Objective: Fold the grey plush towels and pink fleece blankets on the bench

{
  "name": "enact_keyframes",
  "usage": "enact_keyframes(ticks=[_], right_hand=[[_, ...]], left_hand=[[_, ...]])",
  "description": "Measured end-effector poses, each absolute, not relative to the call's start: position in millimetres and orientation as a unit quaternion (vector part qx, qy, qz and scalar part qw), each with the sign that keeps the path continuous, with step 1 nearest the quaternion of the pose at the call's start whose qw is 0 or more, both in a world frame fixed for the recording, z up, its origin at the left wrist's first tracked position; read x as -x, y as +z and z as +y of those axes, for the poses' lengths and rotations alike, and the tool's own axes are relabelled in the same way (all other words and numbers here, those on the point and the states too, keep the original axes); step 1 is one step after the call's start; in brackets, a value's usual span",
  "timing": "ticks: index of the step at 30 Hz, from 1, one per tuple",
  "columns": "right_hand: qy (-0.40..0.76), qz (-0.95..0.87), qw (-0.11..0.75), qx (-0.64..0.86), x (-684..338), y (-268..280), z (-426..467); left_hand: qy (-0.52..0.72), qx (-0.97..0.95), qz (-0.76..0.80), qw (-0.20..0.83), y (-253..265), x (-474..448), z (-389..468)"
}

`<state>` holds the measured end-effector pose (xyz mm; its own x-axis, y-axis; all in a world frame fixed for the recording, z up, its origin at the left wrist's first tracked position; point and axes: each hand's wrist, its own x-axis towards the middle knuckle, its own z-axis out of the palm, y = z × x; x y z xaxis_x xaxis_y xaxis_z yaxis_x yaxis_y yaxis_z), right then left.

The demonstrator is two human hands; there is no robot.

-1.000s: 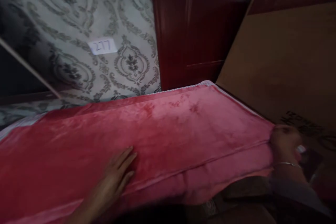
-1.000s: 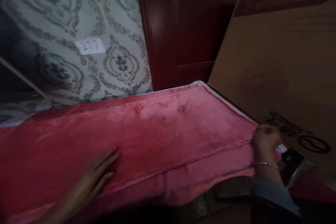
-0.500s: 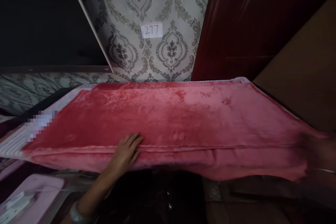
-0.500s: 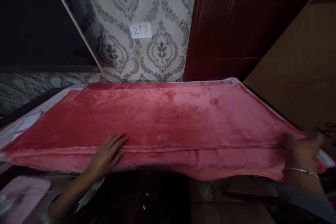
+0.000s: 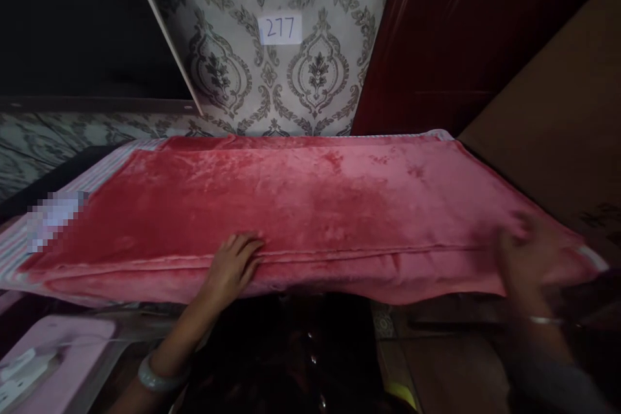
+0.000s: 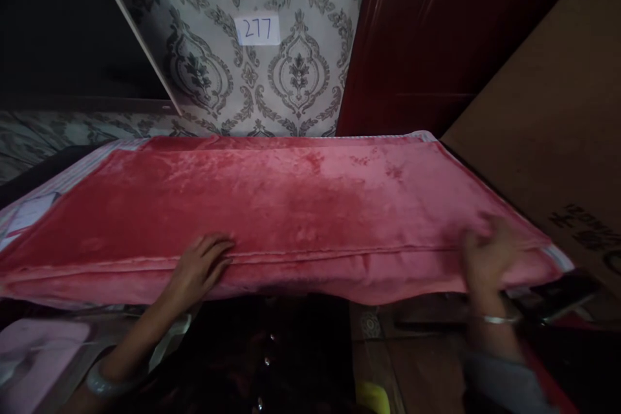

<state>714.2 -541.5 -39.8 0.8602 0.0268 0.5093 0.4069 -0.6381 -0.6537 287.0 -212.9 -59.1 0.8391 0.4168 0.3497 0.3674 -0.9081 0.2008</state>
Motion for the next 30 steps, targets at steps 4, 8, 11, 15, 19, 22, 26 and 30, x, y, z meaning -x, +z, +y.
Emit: enact_keyframes(ticks=[4,8,11,15,19,22,26,30], right_hand=[[-0.100,-0.442,0.435,0.778,-623,-74,-479],[-0.105,-0.571,0.367,0.727,-578,-94,-438],[-0.123,-0.589,0.328,0.728,-580,-100,-430],[-0.156,-0.587,0.359,0.709,-589,-101,-430],[-0.191,-0.571,0.392,0.695,-586,-102,-434],[-0.181,-0.575,0.376,0.704,-583,-105,-440],[-0.174,-0.567,0.369,0.715,-578,-101,-450],[-0.183,-0.560,0.372,0.717,-564,-88,-439]], left_hand=[[0.197,-0.962,0.179,0.056,-61,-288,-207],[0.206,-0.967,0.151,0.010,-61,-282,-198],[0.224,-0.965,0.135,0.007,-59,-278,-193],[0.250,-0.959,0.131,0.001,-62,-275,-191],[0.278,-0.953,0.114,-0.030,-76,-270,-193],[0.271,-0.955,0.116,-0.029,-83,-268,-198],[0.265,-0.954,0.141,0.007,-78,-259,-204],[0.264,-0.938,0.221,-0.025,-70,-235,-195]])
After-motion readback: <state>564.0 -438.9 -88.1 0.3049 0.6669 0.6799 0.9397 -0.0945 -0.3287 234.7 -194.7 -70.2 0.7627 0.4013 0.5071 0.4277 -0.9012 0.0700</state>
